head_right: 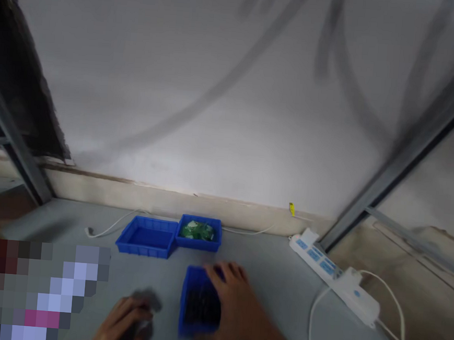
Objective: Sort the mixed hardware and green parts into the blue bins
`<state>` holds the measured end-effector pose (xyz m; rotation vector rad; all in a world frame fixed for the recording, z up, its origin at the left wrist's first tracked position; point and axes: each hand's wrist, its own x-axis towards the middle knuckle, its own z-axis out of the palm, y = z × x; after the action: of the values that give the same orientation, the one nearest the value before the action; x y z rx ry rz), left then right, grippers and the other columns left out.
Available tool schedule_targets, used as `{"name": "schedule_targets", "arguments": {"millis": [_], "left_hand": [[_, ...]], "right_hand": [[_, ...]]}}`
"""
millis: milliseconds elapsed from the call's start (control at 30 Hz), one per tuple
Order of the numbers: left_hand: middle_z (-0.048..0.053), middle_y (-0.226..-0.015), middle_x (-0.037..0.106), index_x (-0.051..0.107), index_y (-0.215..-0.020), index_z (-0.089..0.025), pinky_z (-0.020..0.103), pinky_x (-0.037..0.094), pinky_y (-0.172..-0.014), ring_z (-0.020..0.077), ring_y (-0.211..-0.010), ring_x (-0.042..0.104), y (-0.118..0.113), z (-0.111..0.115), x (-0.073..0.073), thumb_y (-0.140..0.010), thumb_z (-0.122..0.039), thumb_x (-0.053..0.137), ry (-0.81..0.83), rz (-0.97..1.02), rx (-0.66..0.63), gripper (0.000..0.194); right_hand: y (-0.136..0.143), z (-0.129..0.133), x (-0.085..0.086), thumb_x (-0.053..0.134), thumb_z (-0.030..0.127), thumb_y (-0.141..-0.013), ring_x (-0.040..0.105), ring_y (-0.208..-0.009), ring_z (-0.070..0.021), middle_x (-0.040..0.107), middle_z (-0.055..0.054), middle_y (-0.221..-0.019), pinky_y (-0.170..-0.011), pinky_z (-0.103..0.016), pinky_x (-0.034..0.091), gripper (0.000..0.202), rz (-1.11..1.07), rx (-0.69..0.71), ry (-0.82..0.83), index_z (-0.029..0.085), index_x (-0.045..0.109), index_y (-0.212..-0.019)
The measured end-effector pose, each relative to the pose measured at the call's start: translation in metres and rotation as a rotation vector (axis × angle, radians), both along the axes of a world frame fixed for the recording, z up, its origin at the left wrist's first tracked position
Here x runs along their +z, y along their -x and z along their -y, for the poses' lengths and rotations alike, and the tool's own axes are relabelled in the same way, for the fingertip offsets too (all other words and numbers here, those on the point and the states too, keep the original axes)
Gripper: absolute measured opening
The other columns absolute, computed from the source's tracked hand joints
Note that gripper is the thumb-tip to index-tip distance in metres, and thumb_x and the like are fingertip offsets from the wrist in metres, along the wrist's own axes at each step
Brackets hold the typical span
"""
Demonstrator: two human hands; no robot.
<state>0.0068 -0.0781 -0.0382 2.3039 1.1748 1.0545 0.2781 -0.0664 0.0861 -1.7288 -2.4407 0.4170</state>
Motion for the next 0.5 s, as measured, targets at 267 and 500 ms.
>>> {"name": "schedule_targets", "arguments": {"millis": [267,500], "left_hand": [[0.009,-0.098,0.068,0.065,-0.09,-0.024,0.035,0.057,-0.082,0.0242,-0.094,0.065,-0.005,0.006,0.013,-0.088,-0.022,0.055,0.073,0.021,0.048,0.011],[0.009,-0.099,0.068,0.065,-0.088,-0.025,0.038,0.056,-0.085,0.0261,-0.097,0.065,-0.006,0.006,0.01,-0.086,-0.021,0.057,0.064,-0.004,0.049,0.01]], "right_hand": [[0.001,-0.007,-0.002,0.082,0.056,-0.052,0.05,-0.115,-0.0356,0.057,-0.015,-0.127,-0.104,-0.051,0.035,0.101,-0.086,0.118,-0.001,0.021,0.05,-0.141],[0.008,-0.006,-0.018,0.082,0.057,-0.048,0.049,-0.116,-0.0378,0.056,-0.016,-0.127,-0.104,-0.053,0.033,0.106,-0.052,0.059,-0.033,0.021,0.049,-0.141]]}}
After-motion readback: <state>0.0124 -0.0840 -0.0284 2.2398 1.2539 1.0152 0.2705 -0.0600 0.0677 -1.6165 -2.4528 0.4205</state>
